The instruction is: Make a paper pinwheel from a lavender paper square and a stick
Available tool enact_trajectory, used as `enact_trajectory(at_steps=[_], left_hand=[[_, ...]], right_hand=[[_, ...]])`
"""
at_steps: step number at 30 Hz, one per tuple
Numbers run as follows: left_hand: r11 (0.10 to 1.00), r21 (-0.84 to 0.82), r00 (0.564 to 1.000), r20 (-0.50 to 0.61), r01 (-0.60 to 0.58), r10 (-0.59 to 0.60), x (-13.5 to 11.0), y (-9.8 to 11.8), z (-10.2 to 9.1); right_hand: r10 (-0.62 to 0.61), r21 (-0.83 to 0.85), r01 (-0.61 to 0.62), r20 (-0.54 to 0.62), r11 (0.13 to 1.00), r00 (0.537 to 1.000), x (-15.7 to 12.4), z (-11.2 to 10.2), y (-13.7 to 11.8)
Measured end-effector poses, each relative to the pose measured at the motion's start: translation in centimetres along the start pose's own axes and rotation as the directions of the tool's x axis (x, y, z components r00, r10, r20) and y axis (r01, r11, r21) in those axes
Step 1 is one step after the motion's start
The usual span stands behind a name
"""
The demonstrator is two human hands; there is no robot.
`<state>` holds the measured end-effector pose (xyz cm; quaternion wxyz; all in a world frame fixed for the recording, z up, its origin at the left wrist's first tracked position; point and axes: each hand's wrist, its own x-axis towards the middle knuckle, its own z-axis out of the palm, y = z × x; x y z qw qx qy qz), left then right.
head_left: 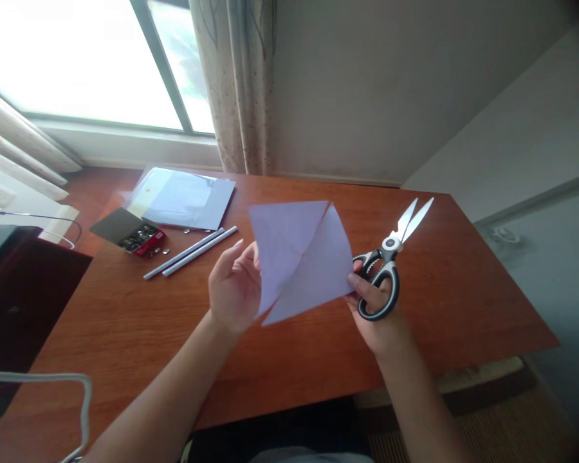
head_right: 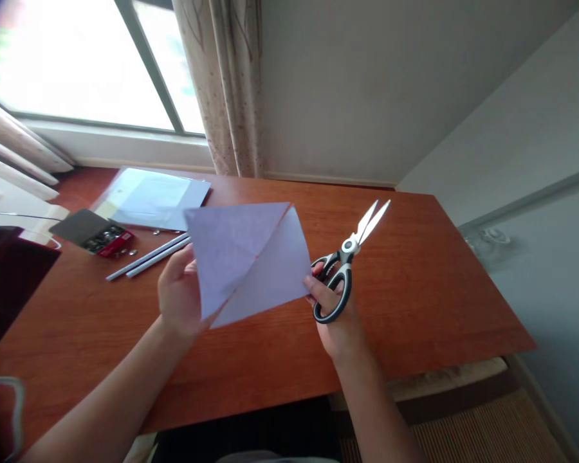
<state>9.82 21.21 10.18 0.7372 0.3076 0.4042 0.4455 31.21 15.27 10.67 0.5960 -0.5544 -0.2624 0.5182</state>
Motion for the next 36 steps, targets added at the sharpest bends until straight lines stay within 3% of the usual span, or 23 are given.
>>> enact_trajectory(at_steps=[1,4,9,12,16,20,24,28,33,36], left_hand=[[0.997,-0.076,1.0,-0.011,0.006,-0.007,0.3,-0.4,0.5],[0.987,-0.131,0.992,0.094,0.098,-0.086,0.5,-1.7,2.0],[0.967,-0.203,0.985,0.11,0.156,-0.135,-0.2,-2.8,2.8],[0.984,-0.16,0.984,0.172,0.077,-0.049,-0.4,-2.6,2.8],[0.998,-0.032,0.989,0.134,-0.055,0.059,-0.3,-2.5,2.9],[0.993,0.111,0.999,0.006,-0.05,0.05,0.0,-2.8,2.8],[0.973,0.23,0.996,-0.088,0.008,0.013,0.4,-3.1,2.4],[0.934,0.346,0.994,-0.089,0.09,-0.063,0.4,-2.9,2.4],[0.926,0.347,0.989,-0.04,0.147,-0.141,0.4,-2.5,2.5],[0.945,0.305,0.993,-0.024,0.114,-0.112,0.3,-2.4,2.5]], right_hand=[[0.016,0.059,-0.012,-0.063,0.998,0.998,0.1,0.4,0.5],[0.005,0.159,0.022,-0.167,0.987,0.986,0.6,1.6,1.4],[-0.09,0.082,0.112,-0.231,0.99,0.969,1.3,2.7,2.2],[-0.179,0.005,0.187,-0.269,0.982,0.946,1.2,3.0,3.0],[-0.274,-0.258,0.211,-0.236,0.943,0.932,0.1,3.2,4.0],[-0.285,-0.482,0.188,-0.136,0.856,0.949,-1.3,3.3,4.1],[-0.181,-0.426,0.125,-0.094,0.896,0.979,-1.2,2.8,4.4],[-0.142,-0.408,0.074,-0.138,0.91,0.98,0.3,1.6,4.5],[-0.212,-0.552,0.114,-0.117,0.826,0.97,0.6,0.8,3.3],[-0.376,-0.672,0.233,-0.073,0.703,0.924,-0.5,1.1,2.5]])
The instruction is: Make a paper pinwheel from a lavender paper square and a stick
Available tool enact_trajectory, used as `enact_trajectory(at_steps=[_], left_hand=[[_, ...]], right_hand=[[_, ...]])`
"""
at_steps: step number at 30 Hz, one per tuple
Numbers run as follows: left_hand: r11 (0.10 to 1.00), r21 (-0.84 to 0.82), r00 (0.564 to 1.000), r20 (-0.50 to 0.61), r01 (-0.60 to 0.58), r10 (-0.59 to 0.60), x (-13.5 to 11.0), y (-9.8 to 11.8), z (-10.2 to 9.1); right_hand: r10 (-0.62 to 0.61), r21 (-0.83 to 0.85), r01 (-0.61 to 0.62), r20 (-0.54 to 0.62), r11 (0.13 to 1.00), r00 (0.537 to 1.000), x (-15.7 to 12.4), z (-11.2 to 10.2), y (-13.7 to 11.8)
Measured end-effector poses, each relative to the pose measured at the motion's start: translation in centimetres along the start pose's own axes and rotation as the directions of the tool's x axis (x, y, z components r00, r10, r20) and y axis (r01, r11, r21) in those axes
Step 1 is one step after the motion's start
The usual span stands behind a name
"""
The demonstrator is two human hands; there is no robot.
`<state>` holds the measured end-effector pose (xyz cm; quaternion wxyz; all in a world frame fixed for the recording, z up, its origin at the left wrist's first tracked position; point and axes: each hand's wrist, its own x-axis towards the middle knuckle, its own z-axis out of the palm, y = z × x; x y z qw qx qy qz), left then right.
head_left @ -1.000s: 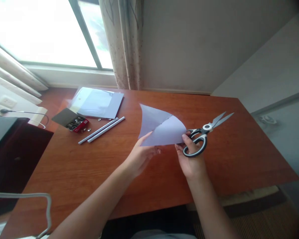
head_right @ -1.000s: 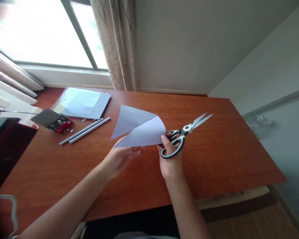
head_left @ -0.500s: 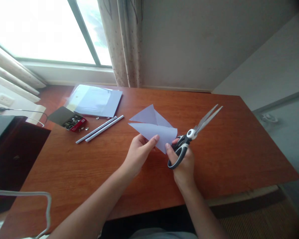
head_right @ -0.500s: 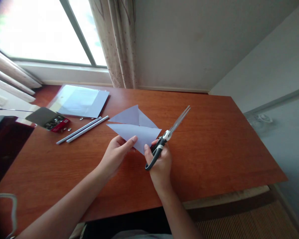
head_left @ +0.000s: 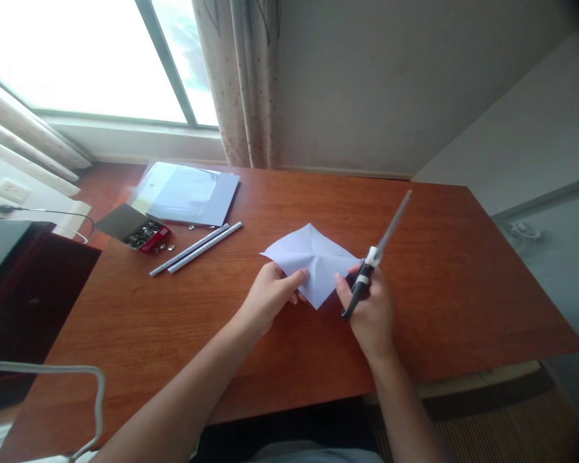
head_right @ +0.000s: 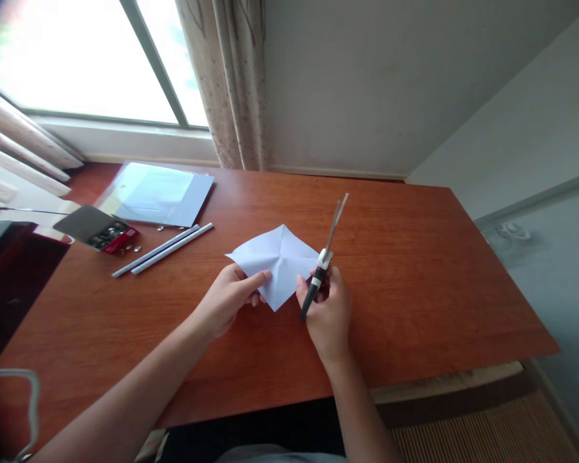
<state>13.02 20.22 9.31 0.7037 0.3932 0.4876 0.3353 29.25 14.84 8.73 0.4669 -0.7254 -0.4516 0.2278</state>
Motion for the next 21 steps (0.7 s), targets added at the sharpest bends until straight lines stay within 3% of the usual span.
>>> enact_trajectory(at_steps=[3,8,12,17,21], left_hand=[[0.996,-0.019,0.996,0.017,-0.09,0.09,-0.1,-0.1,0.0],[0.989,0.133,0.998,-0.018,-0.058,0.061,0.0,-0.5,0.1],[0.973,0.203,0.994,-0.003,-0.108,0.111,0.2,-0.5,0.0],[0.999,0.039,0.997,0.074,0.008,-0.011,0.0,-0.4,0.0],[0.996,-0.054,0.994,0.086,0.068,-0.064,-0.2,-0.3,-0.1]], right_hand=[[-0.077,-0.058,0.071,-0.099,0.996,0.992,-0.4,-0.2,-0.4],[0.049,-0.017,-0.048,0.017,0.999,0.999,0.4,0.0,0.3],[0.037,-0.037,-0.035,0.033,0.999,0.999,0.5,-0.5,0.3],[-0.045,-0.045,0.046,0.015,0.998,0.999,0.3,-1.4,-0.2],[0.062,0.111,-0.067,0.039,0.992,0.997,0.8,-1.2,0.6]])
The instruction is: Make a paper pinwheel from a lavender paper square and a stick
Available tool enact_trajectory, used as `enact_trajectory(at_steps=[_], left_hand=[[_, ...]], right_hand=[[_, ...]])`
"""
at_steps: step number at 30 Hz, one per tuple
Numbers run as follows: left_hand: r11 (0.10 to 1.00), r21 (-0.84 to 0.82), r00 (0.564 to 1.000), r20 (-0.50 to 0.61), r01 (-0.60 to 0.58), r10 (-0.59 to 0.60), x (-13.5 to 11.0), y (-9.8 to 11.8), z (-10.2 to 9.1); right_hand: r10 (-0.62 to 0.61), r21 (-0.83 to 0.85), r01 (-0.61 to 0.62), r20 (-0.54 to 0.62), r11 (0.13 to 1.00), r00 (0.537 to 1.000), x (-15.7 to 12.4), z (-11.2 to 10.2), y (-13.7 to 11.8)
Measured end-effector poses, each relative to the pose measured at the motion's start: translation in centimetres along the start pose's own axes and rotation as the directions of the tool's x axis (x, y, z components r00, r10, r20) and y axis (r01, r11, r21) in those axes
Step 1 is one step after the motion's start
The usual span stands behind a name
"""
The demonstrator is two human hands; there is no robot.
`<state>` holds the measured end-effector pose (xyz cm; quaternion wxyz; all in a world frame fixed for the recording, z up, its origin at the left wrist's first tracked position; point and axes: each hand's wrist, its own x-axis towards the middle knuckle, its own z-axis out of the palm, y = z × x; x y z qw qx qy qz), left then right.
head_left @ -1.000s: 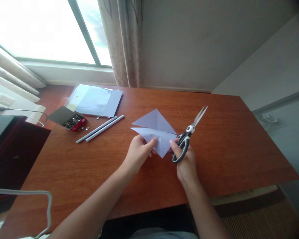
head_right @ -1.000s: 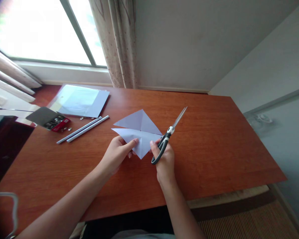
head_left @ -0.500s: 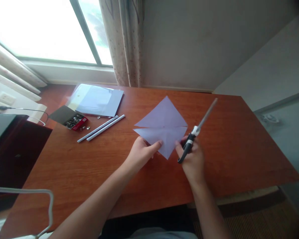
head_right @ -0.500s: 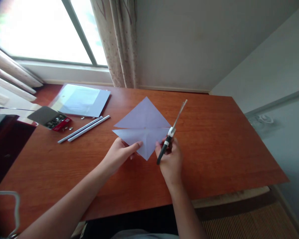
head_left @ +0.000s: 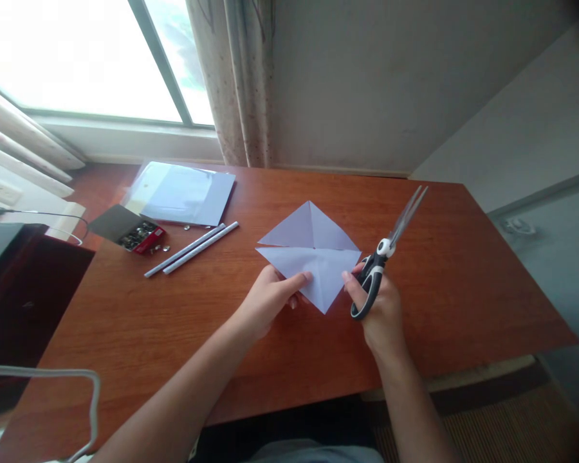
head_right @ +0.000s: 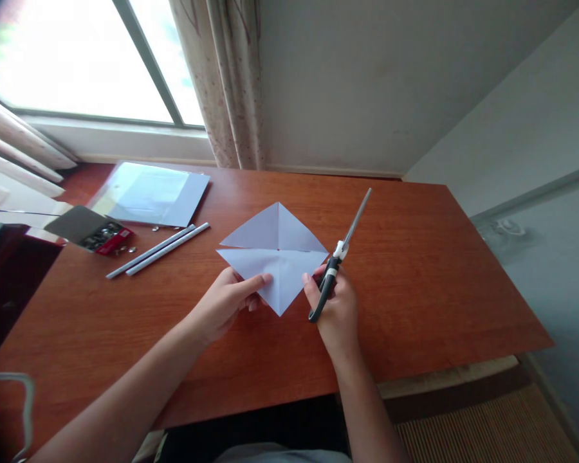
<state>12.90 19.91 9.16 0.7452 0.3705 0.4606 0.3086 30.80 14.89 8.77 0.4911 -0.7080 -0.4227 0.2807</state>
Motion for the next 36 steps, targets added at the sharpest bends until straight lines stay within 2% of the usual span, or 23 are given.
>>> enact_trajectory(at_steps=[3,5,8,10,12,15,17,22,26,29,36], left_hand=[[0.997,0.009,0.997,0.01,0.078,-0.078,0.0,0.0,0.0],[0.993,0.037,0.993,0.025,0.113,-0.114,0.0,0.0,-0.1],[0.99,0.095,0.994,0.04,0.101,-0.105,0.1,0.0,-0.1],[0.99,0.12,0.996,0.038,0.08,-0.085,0.1,0.0,-0.1],[0.992,0.103,0.995,0.045,0.08,-0.085,0.0,0.1,-0.1],[0.993,0.002,0.99,0.067,0.121,-0.121,-0.2,0.3,-0.1],[0.99,-0.034,0.988,0.076,0.135,-0.132,-0.3,0.3,0.0],[0.994,0.11,0.999,0.04,0.009,-0.013,0.0,0.2,0.0],[0.978,0.192,0.997,0.02,-0.083,0.08,0.1,0.1,0.0],[0.978,0.164,0.992,0.0,-0.127,0.129,0.1,0.2,-0.1],[0.986,0.054,0.987,0.001,-0.16,0.16,0.1,0.1,-0.2]], right_hand=[[0.117,0.144,-0.12,0.029,0.982,0.993,1.0,0.1,1.4],[0.124,0.16,-0.125,0.013,0.979,0.992,1.7,0.0,2.2],[0.087,0.13,-0.079,-0.054,0.988,0.995,2.3,-0.2,2.4],[0.021,0.087,-0.013,-0.1,0.996,0.995,2.1,-0.4,1.7],[-0.121,0.018,0.125,-0.14,0.992,0.983,1.5,-0.6,0.8],[-0.325,-0.056,0.32,-0.187,0.946,0.927,0.7,-0.7,-0.5],[-0.345,-0.075,0.336,-0.215,0.939,0.914,0.5,-0.8,-0.9],[-0.279,-0.163,0.253,-0.16,0.954,0.947,1.2,-1.1,-0.5],[-0.163,-0.063,0.153,-0.19,0.986,0.968,1.3,-1.6,0.1],[-0.081,0.047,0.088,-0.134,0.995,0.988,0.6,-2.3,0.2],[0.002,0.189,-0.013,0.06,0.982,0.998,-0.9,-5.5,0.3]])
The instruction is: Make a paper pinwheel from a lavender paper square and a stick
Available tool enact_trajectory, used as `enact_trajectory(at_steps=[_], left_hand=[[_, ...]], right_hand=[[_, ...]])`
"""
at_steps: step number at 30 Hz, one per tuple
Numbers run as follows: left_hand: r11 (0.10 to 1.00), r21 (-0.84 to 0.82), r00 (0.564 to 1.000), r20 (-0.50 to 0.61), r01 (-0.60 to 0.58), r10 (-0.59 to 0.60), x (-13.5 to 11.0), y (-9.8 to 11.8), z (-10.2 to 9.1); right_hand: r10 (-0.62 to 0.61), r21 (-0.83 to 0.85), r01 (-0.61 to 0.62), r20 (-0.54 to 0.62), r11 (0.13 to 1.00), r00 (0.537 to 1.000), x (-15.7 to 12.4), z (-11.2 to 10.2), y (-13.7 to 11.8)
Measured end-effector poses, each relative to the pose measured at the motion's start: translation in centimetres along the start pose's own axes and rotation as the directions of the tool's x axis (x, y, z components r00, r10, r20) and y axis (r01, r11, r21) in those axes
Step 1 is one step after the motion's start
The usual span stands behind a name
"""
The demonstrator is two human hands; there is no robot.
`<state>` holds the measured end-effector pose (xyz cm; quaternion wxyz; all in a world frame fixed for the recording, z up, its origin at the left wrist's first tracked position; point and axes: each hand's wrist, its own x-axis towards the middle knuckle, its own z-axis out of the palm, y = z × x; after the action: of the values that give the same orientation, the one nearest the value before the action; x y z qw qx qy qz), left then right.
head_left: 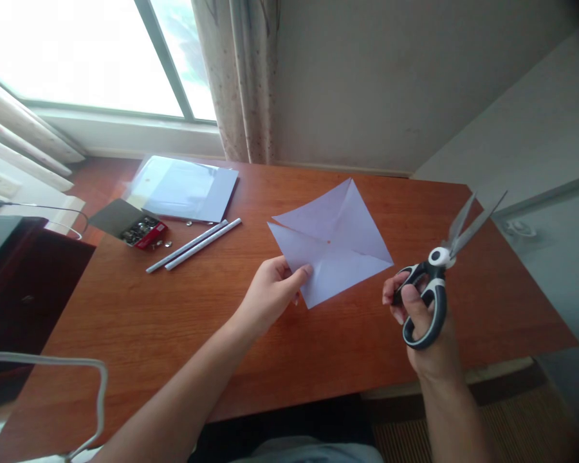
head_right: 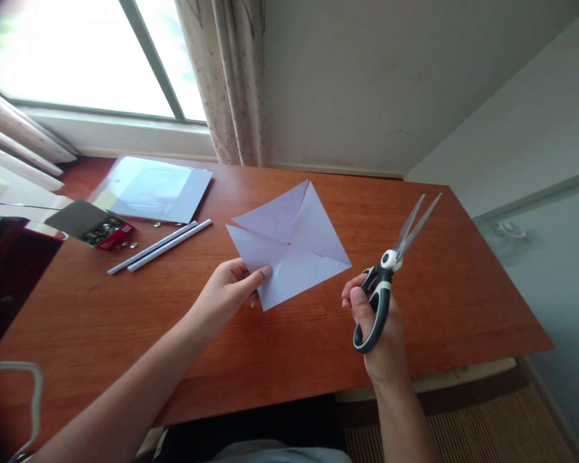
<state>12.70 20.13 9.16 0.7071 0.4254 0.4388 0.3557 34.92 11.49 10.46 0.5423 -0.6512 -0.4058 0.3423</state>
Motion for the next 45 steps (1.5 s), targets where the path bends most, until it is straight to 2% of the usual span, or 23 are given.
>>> enact_trajectory(at_steps=[4,9,13,17,20,27,31,45], left_hand=[[0.988,-0.142,0.996,-0.053,0.057,-0.065,0.0,0.1,-0.2],[0.92,-0.378,0.989,-0.064,0.1,-0.134,0.0,0.6,-0.2],[0.887,-0.456,0.983,-0.117,0.071,-0.139,0.0,0.8,0.0],[0.888,-0.459,0.981,-0.153,0.039,-0.122,-0.1,1.1,0.3],[0.895,-0.445,0.976,-0.193,0.005,-0.101,-0.2,1.2,0.4],[0.954,-0.292,0.965,-0.261,-0.07,-0.009,-0.1,0.7,0.3],[0.956,-0.275,0.96,-0.278,-0.105,0.026,-0.1,0.7,0.4],[0.973,-0.198,0.969,-0.238,-0.114,0.065,-0.3,0.9,0.6]], right_hand=[[0.045,0.002,-0.046,0.169,0.999,0.985,-1.1,-1.1,-0.1],[0.253,-0.042,-0.252,0.29,0.967,0.923,-3.1,-0.9,-0.9],[0.371,-0.122,-0.352,0.398,0.928,0.839,-4.5,-0.5,-1.4],[0.402,-0.154,-0.382,0.534,0.911,0.744,-5.7,0.3,-1.3],[0.402,-0.175,-0.377,0.596,0.91,0.695,-6.1,1.0,-1.1],[0.409,-0.175,-0.392,0.627,0.903,0.663,-6.0,2.6,-1.3],[0.401,-0.152,-0.405,0.644,0.902,0.652,-6.0,3.0,-1.4],[0.446,-0.117,-0.492,0.634,0.863,0.631,-5.6,2.7,-1.2]])
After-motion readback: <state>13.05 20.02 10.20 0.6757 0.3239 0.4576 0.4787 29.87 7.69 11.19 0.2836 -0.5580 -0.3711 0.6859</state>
